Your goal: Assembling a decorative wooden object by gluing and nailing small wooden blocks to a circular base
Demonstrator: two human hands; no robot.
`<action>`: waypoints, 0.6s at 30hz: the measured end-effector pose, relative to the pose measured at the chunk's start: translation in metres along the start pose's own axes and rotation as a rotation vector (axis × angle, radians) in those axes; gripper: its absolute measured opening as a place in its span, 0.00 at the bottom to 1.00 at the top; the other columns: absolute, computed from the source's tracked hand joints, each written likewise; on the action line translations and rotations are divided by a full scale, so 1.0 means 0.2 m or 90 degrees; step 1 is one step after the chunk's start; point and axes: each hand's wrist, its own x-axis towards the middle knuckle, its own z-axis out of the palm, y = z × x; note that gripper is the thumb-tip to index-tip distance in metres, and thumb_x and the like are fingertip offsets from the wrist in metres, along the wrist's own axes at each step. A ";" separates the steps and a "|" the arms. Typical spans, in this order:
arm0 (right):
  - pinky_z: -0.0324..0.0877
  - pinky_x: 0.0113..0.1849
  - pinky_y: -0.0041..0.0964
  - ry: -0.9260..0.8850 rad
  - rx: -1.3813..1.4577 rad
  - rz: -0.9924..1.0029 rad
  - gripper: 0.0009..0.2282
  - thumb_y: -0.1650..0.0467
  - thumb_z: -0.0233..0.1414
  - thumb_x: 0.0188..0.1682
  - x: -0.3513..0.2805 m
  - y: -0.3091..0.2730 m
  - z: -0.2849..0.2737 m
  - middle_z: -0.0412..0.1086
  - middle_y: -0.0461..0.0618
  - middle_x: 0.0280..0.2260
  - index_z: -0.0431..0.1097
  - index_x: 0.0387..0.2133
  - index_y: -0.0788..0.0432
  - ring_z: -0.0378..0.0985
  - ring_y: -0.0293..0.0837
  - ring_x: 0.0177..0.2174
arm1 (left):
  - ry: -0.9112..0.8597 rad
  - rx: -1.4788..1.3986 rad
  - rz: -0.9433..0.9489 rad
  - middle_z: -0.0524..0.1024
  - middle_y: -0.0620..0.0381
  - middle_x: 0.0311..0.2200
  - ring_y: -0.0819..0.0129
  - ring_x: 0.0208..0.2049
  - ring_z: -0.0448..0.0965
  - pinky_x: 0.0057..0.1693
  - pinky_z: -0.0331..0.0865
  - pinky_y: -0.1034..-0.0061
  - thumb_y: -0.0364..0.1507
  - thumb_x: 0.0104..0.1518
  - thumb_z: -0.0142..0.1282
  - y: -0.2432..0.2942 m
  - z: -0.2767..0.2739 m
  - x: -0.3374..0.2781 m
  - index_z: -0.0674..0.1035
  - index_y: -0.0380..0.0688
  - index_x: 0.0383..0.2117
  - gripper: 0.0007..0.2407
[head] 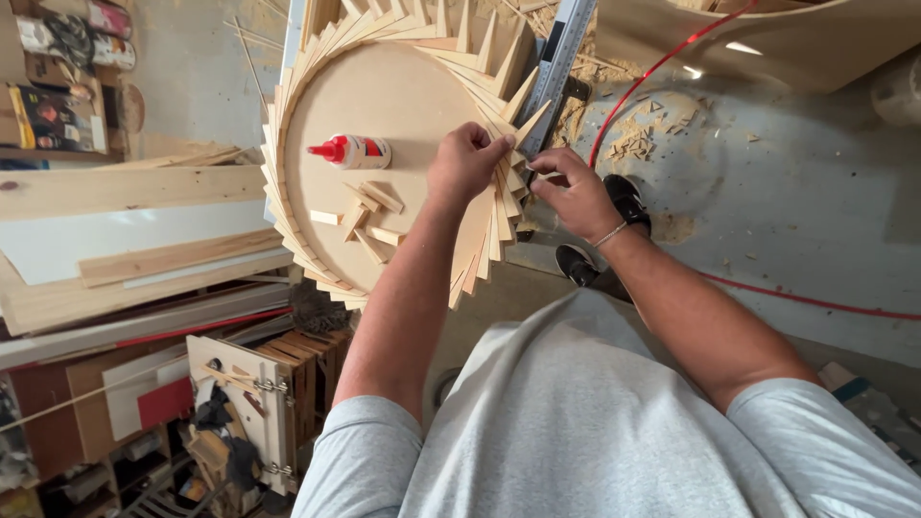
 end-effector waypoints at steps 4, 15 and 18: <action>0.73 0.47 0.42 -0.017 -0.148 -0.076 0.12 0.67 0.63 0.52 0.00 -0.09 0.01 0.71 0.49 0.48 0.75 0.47 0.54 0.75 0.48 0.47 | 0.001 0.015 0.003 0.76 0.66 0.19 0.67 0.28 0.84 0.37 0.71 0.79 0.52 0.45 0.62 -0.01 0.00 0.02 0.76 0.55 0.24 0.17; 0.67 0.40 0.43 0.064 -0.848 -0.401 0.14 0.67 0.49 0.51 -0.07 -0.33 0.09 0.72 0.45 0.41 0.72 0.49 0.51 0.75 0.46 0.38 | -0.002 0.025 0.007 0.77 0.63 0.21 0.63 0.31 0.84 0.37 0.72 0.74 0.53 0.44 0.60 -0.02 0.00 0.01 0.75 0.57 0.23 0.17; 0.65 0.39 0.44 0.050 -0.881 -0.409 0.15 0.68 0.48 0.50 -0.07 -0.37 0.06 0.72 0.46 0.41 0.72 0.50 0.52 0.74 0.48 0.37 | 0.001 0.033 0.001 0.77 0.62 0.21 0.62 0.32 0.85 0.37 0.73 0.72 0.52 0.45 0.60 -0.01 -0.02 0.00 0.75 0.58 0.23 0.16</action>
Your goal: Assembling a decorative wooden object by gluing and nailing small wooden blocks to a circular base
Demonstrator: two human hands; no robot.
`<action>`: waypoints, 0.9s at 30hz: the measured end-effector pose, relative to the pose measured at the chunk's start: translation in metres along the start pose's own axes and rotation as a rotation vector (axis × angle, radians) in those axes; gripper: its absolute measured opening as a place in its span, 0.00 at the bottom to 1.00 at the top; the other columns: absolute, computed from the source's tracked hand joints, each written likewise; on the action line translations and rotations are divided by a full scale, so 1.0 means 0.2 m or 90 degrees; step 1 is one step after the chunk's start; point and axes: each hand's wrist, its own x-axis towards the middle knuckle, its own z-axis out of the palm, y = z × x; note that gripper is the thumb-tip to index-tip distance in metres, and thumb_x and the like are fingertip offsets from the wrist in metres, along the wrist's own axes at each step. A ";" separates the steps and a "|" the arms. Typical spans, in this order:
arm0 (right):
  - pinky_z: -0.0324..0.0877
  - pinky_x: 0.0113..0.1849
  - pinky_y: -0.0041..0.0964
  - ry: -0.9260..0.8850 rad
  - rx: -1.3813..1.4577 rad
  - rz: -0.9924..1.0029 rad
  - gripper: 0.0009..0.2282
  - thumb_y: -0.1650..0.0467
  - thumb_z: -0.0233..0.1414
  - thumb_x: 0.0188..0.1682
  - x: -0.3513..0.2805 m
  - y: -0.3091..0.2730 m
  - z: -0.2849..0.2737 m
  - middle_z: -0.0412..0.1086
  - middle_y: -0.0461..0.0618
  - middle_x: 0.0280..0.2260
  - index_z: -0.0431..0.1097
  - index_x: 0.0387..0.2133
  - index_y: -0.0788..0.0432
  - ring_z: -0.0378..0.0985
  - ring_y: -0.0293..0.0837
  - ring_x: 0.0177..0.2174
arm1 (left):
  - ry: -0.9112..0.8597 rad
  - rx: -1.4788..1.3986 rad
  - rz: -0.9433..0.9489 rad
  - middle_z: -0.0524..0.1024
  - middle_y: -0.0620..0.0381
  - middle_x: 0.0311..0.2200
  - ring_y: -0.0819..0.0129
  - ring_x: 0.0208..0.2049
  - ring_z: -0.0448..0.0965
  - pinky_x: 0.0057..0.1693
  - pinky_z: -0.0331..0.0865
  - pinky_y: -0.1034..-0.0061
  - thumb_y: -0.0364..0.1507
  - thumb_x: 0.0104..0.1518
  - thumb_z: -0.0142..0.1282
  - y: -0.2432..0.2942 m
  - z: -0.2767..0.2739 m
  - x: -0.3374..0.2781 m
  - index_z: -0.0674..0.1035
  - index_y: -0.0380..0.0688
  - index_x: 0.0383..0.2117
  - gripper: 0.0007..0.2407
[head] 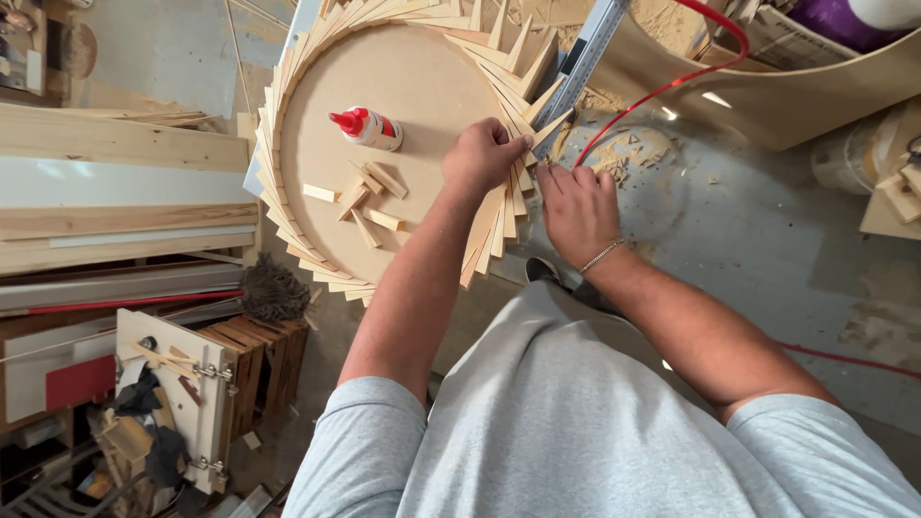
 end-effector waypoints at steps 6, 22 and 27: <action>0.67 0.38 0.47 -0.030 0.015 0.001 0.13 0.67 0.50 0.48 0.03 0.06 -0.11 0.73 0.42 0.38 0.76 0.46 0.46 0.75 0.46 0.35 | 0.005 -0.018 0.001 0.77 0.63 0.21 0.64 0.29 0.84 0.36 0.71 0.74 0.51 0.47 0.60 0.01 0.00 -0.01 0.74 0.57 0.23 0.15; 0.61 0.41 0.48 0.015 -0.100 -0.136 0.25 0.72 0.50 0.45 -0.06 0.09 -0.02 0.65 0.53 0.41 0.68 0.60 0.54 0.66 0.51 0.36 | -0.003 0.005 0.016 0.78 0.61 0.21 0.60 0.32 0.85 0.38 0.74 0.72 0.53 0.45 0.59 0.02 -0.01 -0.02 0.75 0.57 0.24 0.17; 0.61 0.41 0.52 -0.155 -0.025 -0.054 0.09 0.65 0.52 0.45 0.01 0.13 -0.04 0.71 0.48 0.33 0.80 0.28 0.53 0.68 0.50 0.34 | -0.007 0.014 0.012 0.78 0.63 0.20 0.64 0.31 0.85 0.37 0.74 0.73 0.54 0.43 0.62 -0.01 0.01 0.02 0.76 0.57 0.24 0.18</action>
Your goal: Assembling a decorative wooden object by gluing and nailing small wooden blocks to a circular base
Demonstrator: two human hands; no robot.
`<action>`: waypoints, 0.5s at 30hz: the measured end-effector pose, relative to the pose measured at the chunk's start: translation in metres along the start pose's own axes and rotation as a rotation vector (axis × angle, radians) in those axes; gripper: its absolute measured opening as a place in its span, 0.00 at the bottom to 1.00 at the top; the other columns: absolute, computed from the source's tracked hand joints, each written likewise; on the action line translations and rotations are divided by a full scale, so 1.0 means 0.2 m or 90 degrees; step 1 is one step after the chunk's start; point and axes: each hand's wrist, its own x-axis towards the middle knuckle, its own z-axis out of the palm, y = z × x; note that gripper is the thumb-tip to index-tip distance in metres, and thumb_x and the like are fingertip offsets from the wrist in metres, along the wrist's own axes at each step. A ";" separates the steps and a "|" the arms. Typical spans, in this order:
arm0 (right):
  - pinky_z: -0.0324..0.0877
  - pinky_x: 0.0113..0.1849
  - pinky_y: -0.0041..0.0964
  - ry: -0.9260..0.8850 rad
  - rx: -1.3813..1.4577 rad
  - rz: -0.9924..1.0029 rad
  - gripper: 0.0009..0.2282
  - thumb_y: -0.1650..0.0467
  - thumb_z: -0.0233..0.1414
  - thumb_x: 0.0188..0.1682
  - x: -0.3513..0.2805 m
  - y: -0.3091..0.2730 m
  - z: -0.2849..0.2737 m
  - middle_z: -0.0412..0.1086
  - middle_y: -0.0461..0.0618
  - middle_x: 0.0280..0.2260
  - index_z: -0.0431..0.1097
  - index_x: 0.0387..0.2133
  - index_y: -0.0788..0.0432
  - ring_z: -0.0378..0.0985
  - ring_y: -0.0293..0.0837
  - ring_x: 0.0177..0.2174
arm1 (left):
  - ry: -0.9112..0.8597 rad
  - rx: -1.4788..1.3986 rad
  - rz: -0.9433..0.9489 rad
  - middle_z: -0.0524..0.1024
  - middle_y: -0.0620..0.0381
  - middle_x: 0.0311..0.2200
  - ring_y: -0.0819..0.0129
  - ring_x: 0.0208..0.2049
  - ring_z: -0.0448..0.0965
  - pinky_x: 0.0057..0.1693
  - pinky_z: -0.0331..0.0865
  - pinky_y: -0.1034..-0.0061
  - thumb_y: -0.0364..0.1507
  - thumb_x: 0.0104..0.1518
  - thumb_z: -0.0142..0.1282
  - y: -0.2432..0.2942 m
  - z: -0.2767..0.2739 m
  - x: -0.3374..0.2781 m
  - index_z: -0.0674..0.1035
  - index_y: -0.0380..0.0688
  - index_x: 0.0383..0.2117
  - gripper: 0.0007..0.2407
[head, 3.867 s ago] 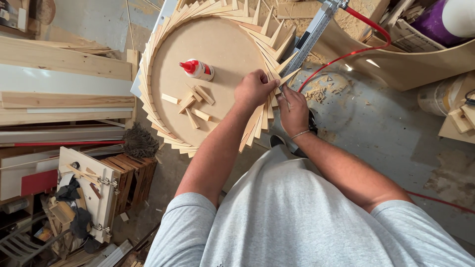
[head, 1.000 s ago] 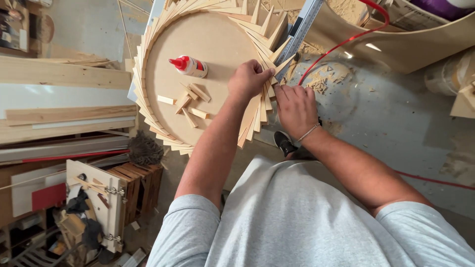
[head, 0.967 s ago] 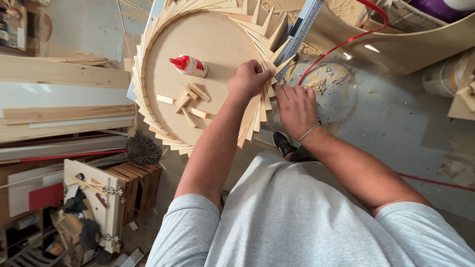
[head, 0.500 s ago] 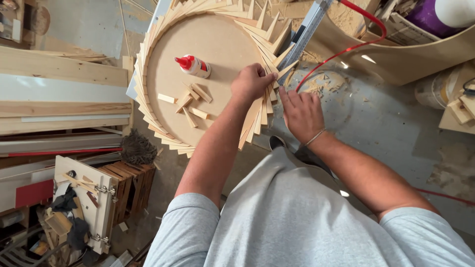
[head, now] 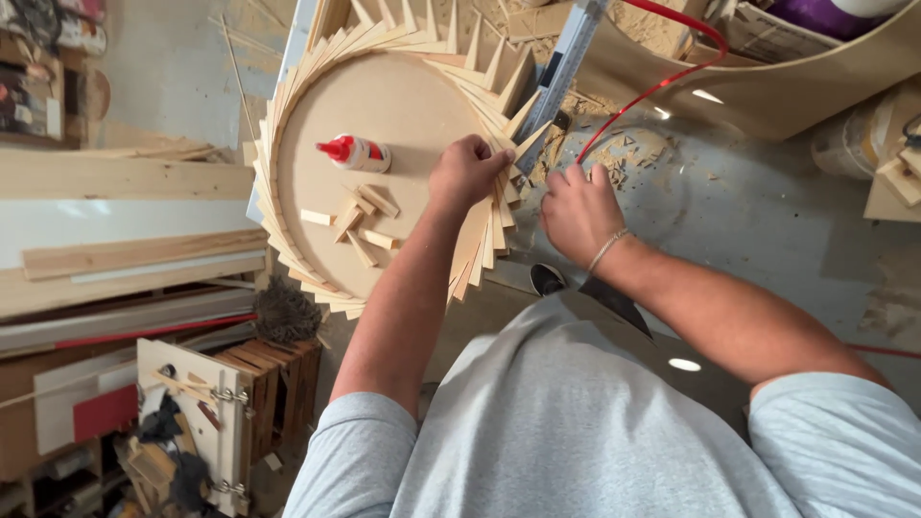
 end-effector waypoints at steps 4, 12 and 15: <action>0.67 0.39 0.54 -0.059 0.185 0.161 0.11 0.58 0.55 0.46 0.03 0.08 0.21 0.73 0.44 0.35 0.79 0.37 0.45 0.74 0.52 0.36 | -0.013 0.010 0.009 0.79 0.60 0.21 0.63 0.32 0.85 0.37 0.74 0.73 0.54 0.45 0.61 0.01 -0.01 0.01 0.77 0.56 0.25 0.19; 0.70 0.45 0.33 -0.041 1.125 0.616 0.14 0.70 0.49 0.55 0.07 -0.07 0.31 0.74 0.49 0.50 0.74 0.53 0.55 0.74 0.41 0.47 | -0.019 0.010 -0.019 0.77 0.68 0.16 0.71 0.27 0.84 0.37 0.71 0.78 0.54 0.45 0.62 0.01 0.00 0.01 0.76 0.59 0.22 0.17; 0.71 0.45 0.31 -0.027 1.121 0.633 0.12 0.70 0.49 0.56 0.08 -0.08 0.35 0.76 0.48 0.48 0.76 0.50 0.55 0.74 0.40 0.47 | -0.019 0.013 -0.021 0.77 0.70 0.16 0.73 0.27 0.84 0.37 0.71 0.79 0.54 0.46 0.62 0.01 0.01 0.02 0.76 0.59 0.22 0.17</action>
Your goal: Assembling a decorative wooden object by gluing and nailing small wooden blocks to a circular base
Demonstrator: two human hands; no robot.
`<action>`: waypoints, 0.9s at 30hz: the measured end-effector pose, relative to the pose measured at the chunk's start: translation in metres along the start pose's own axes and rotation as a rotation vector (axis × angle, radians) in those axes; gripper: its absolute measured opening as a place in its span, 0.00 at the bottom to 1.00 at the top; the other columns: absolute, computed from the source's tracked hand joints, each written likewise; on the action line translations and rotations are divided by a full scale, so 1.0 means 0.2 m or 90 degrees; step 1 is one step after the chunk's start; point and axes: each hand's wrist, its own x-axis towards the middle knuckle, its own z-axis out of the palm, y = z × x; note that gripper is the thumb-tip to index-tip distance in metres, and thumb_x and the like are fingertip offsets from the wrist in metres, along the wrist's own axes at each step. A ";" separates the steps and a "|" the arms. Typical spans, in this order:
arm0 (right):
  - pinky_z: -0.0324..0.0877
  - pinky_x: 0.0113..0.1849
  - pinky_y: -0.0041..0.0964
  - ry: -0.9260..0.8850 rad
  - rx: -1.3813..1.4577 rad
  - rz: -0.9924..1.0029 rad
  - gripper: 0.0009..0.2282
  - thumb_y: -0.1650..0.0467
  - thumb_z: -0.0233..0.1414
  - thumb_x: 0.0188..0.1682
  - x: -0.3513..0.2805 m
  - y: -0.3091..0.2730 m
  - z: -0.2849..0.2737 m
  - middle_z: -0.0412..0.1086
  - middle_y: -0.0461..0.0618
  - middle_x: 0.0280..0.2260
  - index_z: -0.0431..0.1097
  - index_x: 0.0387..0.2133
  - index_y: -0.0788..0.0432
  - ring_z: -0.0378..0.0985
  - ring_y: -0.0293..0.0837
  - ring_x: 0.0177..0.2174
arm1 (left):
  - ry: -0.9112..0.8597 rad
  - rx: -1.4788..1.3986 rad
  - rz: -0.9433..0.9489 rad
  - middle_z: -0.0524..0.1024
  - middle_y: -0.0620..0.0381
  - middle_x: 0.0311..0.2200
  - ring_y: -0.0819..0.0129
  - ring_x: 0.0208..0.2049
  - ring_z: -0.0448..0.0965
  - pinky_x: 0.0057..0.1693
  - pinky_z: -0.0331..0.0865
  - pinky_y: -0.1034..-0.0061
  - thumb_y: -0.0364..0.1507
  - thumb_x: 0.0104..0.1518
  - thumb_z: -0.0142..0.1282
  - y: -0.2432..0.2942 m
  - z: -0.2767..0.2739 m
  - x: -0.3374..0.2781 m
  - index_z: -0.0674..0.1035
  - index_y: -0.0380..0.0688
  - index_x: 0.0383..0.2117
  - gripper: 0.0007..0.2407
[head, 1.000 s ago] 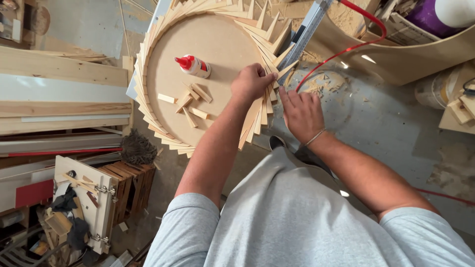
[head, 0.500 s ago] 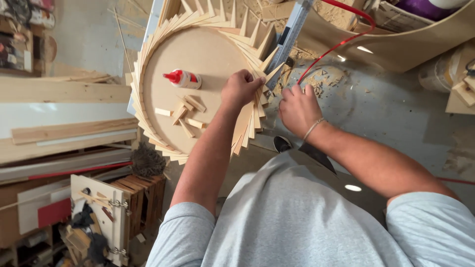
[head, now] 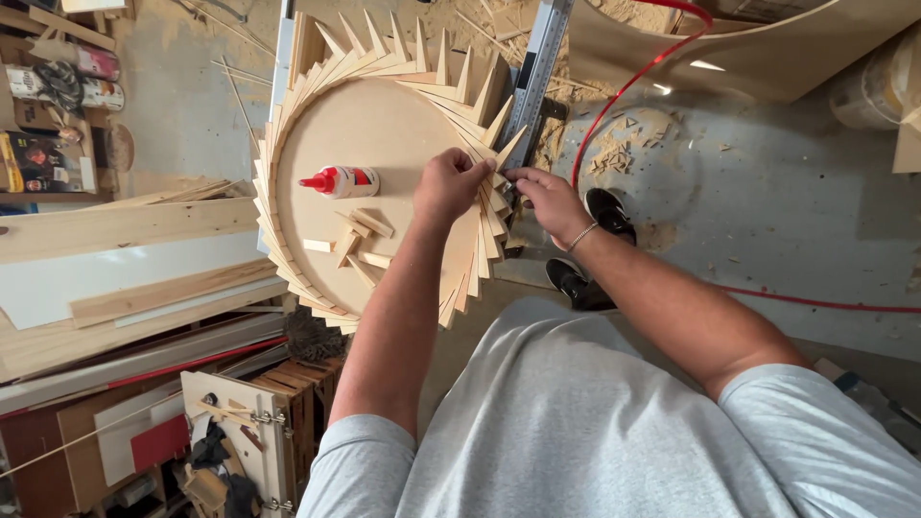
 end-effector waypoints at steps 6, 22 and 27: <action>0.73 0.41 0.29 0.039 0.002 -0.004 0.11 0.71 0.51 0.53 0.02 0.01 0.02 0.77 0.49 0.43 0.78 0.46 0.55 0.76 0.38 0.43 | 0.014 -0.023 0.014 0.77 0.66 0.18 0.69 0.28 0.83 0.38 0.69 0.77 0.52 0.47 0.62 0.00 0.00 -0.02 0.76 0.56 0.22 0.17; 0.70 0.42 0.42 0.107 0.282 0.180 0.12 0.68 0.53 0.51 -0.06 -0.24 0.10 0.74 0.46 0.46 0.76 0.46 0.57 0.74 0.42 0.42 | 0.007 0.010 0.027 0.77 0.62 0.23 0.63 0.33 0.83 0.38 0.72 0.74 0.52 0.49 0.61 -0.01 0.01 -0.02 0.76 0.54 0.27 0.17; 0.70 0.39 0.35 0.150 0.205 0.115 0.14 0.65 0.50 0.51 -0.07 -0.23 0.02 0.75 0.44 0.43 0.74 0.48 0.54 0.78 0.38 0.39 | 0.001 -0.004 0.045 0.76 0.60 0.23 0.62 0.32 0.82 0.37 0.71 0.73 0.51 0.50 0.61 -0.01 0.00 -0.02 0.75 0.54 0.26 0.17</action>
